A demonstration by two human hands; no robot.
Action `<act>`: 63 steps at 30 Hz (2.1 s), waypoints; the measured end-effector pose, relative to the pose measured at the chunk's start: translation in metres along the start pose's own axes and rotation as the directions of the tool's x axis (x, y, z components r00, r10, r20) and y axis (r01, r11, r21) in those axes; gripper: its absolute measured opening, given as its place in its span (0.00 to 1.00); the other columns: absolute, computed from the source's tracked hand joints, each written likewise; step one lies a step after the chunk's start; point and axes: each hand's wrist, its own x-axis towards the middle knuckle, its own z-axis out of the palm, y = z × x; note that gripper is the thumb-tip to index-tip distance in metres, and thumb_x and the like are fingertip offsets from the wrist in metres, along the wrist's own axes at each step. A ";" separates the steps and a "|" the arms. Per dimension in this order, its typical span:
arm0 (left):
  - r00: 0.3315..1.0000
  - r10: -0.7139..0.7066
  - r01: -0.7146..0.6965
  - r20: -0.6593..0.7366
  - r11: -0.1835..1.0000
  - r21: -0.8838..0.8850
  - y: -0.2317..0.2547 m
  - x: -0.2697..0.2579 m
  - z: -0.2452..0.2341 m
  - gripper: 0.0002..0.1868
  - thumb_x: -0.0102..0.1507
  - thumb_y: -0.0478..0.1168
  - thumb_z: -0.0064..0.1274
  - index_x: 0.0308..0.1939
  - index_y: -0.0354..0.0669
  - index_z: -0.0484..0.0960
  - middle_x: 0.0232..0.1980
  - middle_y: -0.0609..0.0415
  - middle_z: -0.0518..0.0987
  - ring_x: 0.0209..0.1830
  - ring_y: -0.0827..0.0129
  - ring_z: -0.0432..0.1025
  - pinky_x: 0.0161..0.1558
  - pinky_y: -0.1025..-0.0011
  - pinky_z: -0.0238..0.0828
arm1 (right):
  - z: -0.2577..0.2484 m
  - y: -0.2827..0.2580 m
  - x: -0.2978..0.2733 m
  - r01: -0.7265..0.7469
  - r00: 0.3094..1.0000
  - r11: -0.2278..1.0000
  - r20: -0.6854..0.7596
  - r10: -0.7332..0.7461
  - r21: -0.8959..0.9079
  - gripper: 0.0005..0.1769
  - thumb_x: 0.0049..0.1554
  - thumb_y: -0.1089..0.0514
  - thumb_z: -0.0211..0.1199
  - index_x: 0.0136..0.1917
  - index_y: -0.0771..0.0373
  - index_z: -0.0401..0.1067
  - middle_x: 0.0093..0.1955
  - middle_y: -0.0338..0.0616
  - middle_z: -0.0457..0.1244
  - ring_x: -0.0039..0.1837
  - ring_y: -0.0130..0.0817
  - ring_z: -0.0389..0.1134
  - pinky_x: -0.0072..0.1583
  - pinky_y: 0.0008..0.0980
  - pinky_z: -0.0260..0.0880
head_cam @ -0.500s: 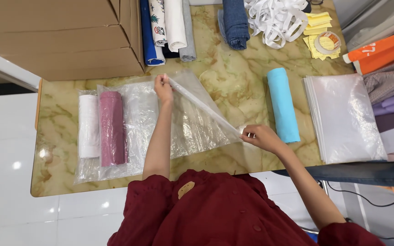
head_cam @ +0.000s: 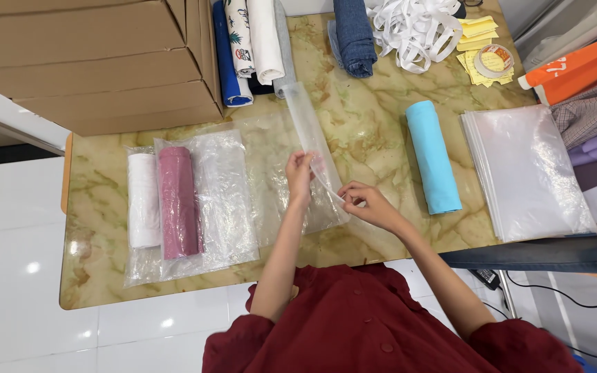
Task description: The person places rolls of white, pink, and light-blue cloth individually into plastic bags, smooths the bags, and arranges them on a table.
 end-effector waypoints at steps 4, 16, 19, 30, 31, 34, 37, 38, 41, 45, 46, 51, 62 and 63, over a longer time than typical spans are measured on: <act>0.999 0.038 -0.037 -0.005 0.996 0.079 -0.008 -0.008 -0.007 0.10 0.67 0.51 0.55 0.38 0.52 0.79 0.36 0.66 0.71 0.35 0.81 0.68 0.30 0.83 0.69 | 0.007 -0.015 0.007 -0.058 0.998 0.998 -0.010 0.058 0.015 0.09 0.56 0.55 0.65 0.38 0.61 0.74 0.56 0.47 0.69 0.57 0.44 0.71 0.56 0.42 0.72; 0.938 0.027 -0.053 0.346 0.996 0.066 0.013 -0.037 0.021 0.10 0.65 0.47 0.62 0.42 0.44 0.86 0.40 0.53 0.80 0.39 0.70 0.77 0.42 0.66 0.85 | 0.020 0.006 0.035 -0.001 0.901 0.971 -0.421 0.104 0.238 0.17 0.63 0.55 0.63 0.64 0.60 0.75 0.51 0.48 0.72 0.51 0.32 0.75 0.49 0.29 0.77; 0.945 0.034 -0.070 0.325 0.992 0.101 0.020 -0.046 0.029 0.10 0.66 0.45 0.59 0.42 0.42 0.86 0.38 0.55 0.79 0.38 0.75 0.74 0.41 0.73 0.82 | 0.018 0.009 0.036 -0.011 0.901 0.982 -0.423 0.092 0.189 0.14 0.65 0.52 0.60 0.61 0.56 0.78 0.44 0.44 0.73 0.45 0.26 0.72 0.46 0.31 0.77; 0.964 0.057 -0.084 0.261 0.992 0.094 0.012 -0.042 0.052 0.06 0.63 0.33 0.48 0.42 0.37 0.69 0.52 0.39 0.77 0.49 0.66 0.76 0.49 0.66 0.80 | -0.043 0.079 0.036 -0.109 0.823 0.908 -0.475 0.310 0.403 0.11 0.62 0.57 0.62 0.57 0.63 0.77 0.48 0.55 0.71 0.47 0.41 0.74 0.47 0.40 0.78; 0.964 0.056 -0.083 0.260 0.992 0.093 0.013 -0.042 0.053 0.06 0.63 0.33 0.48 0.42 0.37 0.69 0.52 0.39 0.77 0.49 0.66 0.76 0.49 0.66 0.80 | -0.055 0.082 0.029 -0.111 0.823 0.908 -0.475 0.311 0.403 0.11 0.62 0.57 0.62 0.57 0.63 0.77 0.48 0.55 0.71 0.47 0.41 0.74 0.47 0.40 0.78; 0.972 0.070 -0.107 0.224 0.982 0.158 0.011 -0.038 0.055 0.07 0.61 0.33 0.52 0.39 0.38 0.70 0.49 0.44 0.80 0.42 0.72 0.77 0.45 0.74 0.79 | -0.094 0.105 0.011 -0.056 0.798 0.982 -0.583 0.152 0.179 0.14 0.64 0.57 0.62 0.59 0.67 0.76 0.55 0.62 0.68 0.59 0.53 0.70 0.59 0.50 0.71; 0.979 0.061 -0.096 0.194 0.980 0.175 0.005 -0.029 0.057 0.08 0.60 0.33 0.55 0.40 0.39 0.72 0.47 0.44 0.81 0.41 0.71 0.78 0.44 0.74 0.81 | -0.127 0.148 0.002 -0.136 0.688 0.962 -0.721 -0.080 -0.237 0.22 0.60 0.58 0.69 0.62 0.73 0.71 0.55 0.69 0.63 0.61 0.67 0.64 0.62 0.59 0.65; 0.981 0.050 -0.085 0.186 0.978 0.190 0.004 -0.028 0.059 0.08 0.60 0.33 0.55 0.40 0.39 0.72 0.46 0.44 0.81 0.40 0.72 0.77 0.44 0.74 0.81 | -0.133 0.160 0.000 -0.264 0.708 0.937 -0.706 0.028 -0.228 0.31 0.57 0.51 0.71 0.65 0.73 0.66 0.59 0.68 0.60 0.64 0.68 0.61 0.64 0.62 0.64; 0.984 0.035 -0.071 0.177 0.978 0.198 -0.009 -0.020 0.069 0.09 0.60 0.34 0.57 0.40 0.38 0.73 0.43 0.47 0.79 0.39 0.73 0.76 0.43 0.76 0.81 | -0.141 0.171 -0.002 -0.413 0.735 0.894 -0.643 0.216 -0.172 0.44 0.55 0.44 0.72 0.71 0.71 0.56 0.66 0.70 0.55 0.70 0.70 0.57 0.68 0.64 0.60; 0.978 0.052 -0.096 0.201 0.972 0.216 -0.043 -0.003 0.084 0.09 0.60 0.33 0.58 0.41 0.38 0.74 0.40 0.48 0.78 0.37 0.72 0.76 0.40 0.76 0.82 | -0.148 0.185 0.003 -0.503 0.737 0.857 -0.576 0.355 -0.116 0.51 0.55 0.31 0.68 0.72 0.70 0.55 0.68 0.69 0.56 0.71 0.66 0.59 0.70 0.60 0.59; 0.980 0.054 -0.096 0.194 0.972 0.215 -0.054 0.006 0.090 0.09 0.60 0.33 0.58 0.41 0.38 0.74 0.40 0.48 0.78 0.37 0.72 0.76 0.40 0.76 0.82 | -0.150 0.187 0.006 -0.501 0.741 0.858 -0.571 0.354 -0.119 0.51 0.55 0.31 0.68 0.72 0.70 0.55 0.68 0.69 0.56 0.71 0.66 0.59 0.70 0.60 0.59; 0.951 0.077 -0.209 0.300 0.876 0.436 -0.133 0.065 0.120 0.09 0.56 0.31 0.57 0.39 0.38 0.75 0.33 0.47 0.79 0.28 0.69 0.78 0.31 0.75 0.82 | -0.167 0.215 0.014 -0.572 0.693 0.819 -0.551 0.465 -0.029 0.48 0.59 0.21 0.57 0.65 0.69 0.64 0.67 0.63 0.55 0.73 0.63 0.55 0.73 0.58 0.54; 0.967 0.037 -0.245 0.253 0.414 0.876 -0.153 0.059 0.155 0.05 0.57 0.41 0.56 0.34 0.45 0.79 0.33 0.51 0.85 0.42 0.50 0.81 0.43 0.55 0.79 | -0.181 0.172 0.026 -0.656 0.664 0.744 -0.371 0.649 0.127 0.58 0.56 0.17 0.52 0.67 0.77 0.59 0.69 0.74 0.57 0.75 0.63 0.56 0.74 0.55 0.55; 0.964 0.056 -0.260 0.261 0.420 0.869 -0.147 0.053 0.155 0.06 0.58 0.40 0.55 0.35 0.42 0.79 0.33 0.48 0.84 0.42 0.48 0.81 0.43 0.53 0.79 | -0.179 0.170 0.028 -0.667 0.648 0.729 -0.364 0.669 0.153 0.59 0.54 0.16 0.54 0.67 0.76 0.59 0.69 0.73 0.58 0.74 0.60 0.58 0.72 0.53 0.57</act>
